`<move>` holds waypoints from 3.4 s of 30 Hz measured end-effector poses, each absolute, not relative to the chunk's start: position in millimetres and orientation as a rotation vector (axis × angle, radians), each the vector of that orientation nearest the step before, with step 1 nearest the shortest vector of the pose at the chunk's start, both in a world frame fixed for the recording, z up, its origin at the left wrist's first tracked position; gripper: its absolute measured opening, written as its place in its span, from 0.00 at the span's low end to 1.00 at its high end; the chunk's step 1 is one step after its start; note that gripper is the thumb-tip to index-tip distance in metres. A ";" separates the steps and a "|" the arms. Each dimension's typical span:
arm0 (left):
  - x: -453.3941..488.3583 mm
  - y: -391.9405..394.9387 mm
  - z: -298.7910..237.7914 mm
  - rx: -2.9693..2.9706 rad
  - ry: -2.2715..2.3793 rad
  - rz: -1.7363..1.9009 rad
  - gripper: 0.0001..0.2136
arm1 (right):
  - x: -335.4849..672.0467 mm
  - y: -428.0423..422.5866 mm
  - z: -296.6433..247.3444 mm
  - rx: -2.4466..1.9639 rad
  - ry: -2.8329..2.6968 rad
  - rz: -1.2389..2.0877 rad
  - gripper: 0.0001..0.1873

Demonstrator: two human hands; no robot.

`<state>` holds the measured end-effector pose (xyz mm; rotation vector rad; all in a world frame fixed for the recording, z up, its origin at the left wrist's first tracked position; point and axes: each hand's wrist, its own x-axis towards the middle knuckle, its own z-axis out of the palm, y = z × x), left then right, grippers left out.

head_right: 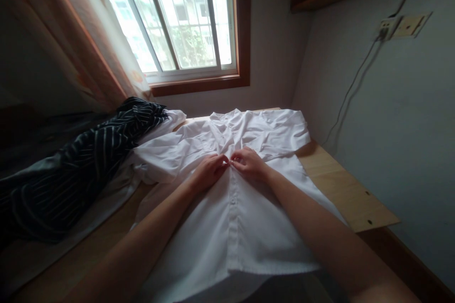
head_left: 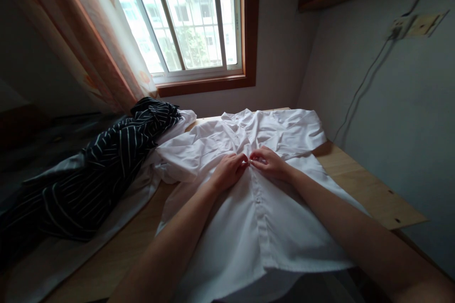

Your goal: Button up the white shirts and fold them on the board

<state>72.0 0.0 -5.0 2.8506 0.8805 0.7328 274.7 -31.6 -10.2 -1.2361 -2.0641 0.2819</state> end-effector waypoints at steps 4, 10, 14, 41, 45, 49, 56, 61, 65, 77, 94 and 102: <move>71.8 -1.7 -2.3 2.874 0.907 0.691 0.05 | 278.3 -35.5 -5.6 -1.215 -2.139 0.301 0.06; 74.4 -3.6 -1.3 2.927 0.927 0.652 0.05 | 277.0 -34.0 -10.2 -1.281 -2.246 0.178 0.05; 75.9 -5.3 -0.6 2.952 0.953 0.617 0.03 | 275.9 -32.4 -13.0 -1.283 -2.266 0.165 0.04; 72.1 -2.5 -1.2 2.830 0.822 0.783 0.07 | 281.8 -28.6 -10.9 -1.192 -2.112 0.476 0.12; 73.3 -3.3 -0.1 2.870 0.815 0.733 0.08 | 281.4 -28.9 -10.1 -1.176 -2.128 0.509 0.13; 67.0 1.5 0.5 2.850 0.876 0.738 0.07 | 282.1 -33.0 -6.8 -1.190 -2.166 0.521 0.14; 50.0 13.3 -0.5 2.860 0.979 0.748 0.09 | 290.2 -30.9 -13.2 -1.263 -2.054 0.475 0.13; 52.3 10.1 8.5 3.015 1.111 0.559 0.11 | 286.4 -19.5 -24.9 -1.306 -2.068 0.231 0.12; 59.0 -1.3 24.4 3.070 1.239 0.468 0.06 | 283.9 -5.4 -28.1 -1.341 -2.101 0.079 0.12; 69.7 -55.8 -7.7 2.479 0.954 0.722 0.07 | 289.1 23.9 -35.7 -1.224 -2.023 0.031 0.12; 58.7 -44.9 -3.4 2.340 0.773 0.623 0.07 | 266.9 -65.2 -0.6 -1.336 -2.281 -0.058 0.16; 55.2 -45.1 1.8 2.415 0.785 0.647 0.10 | 272.9 -71.4 5.8 -1.064 -2.163 0.419 0.14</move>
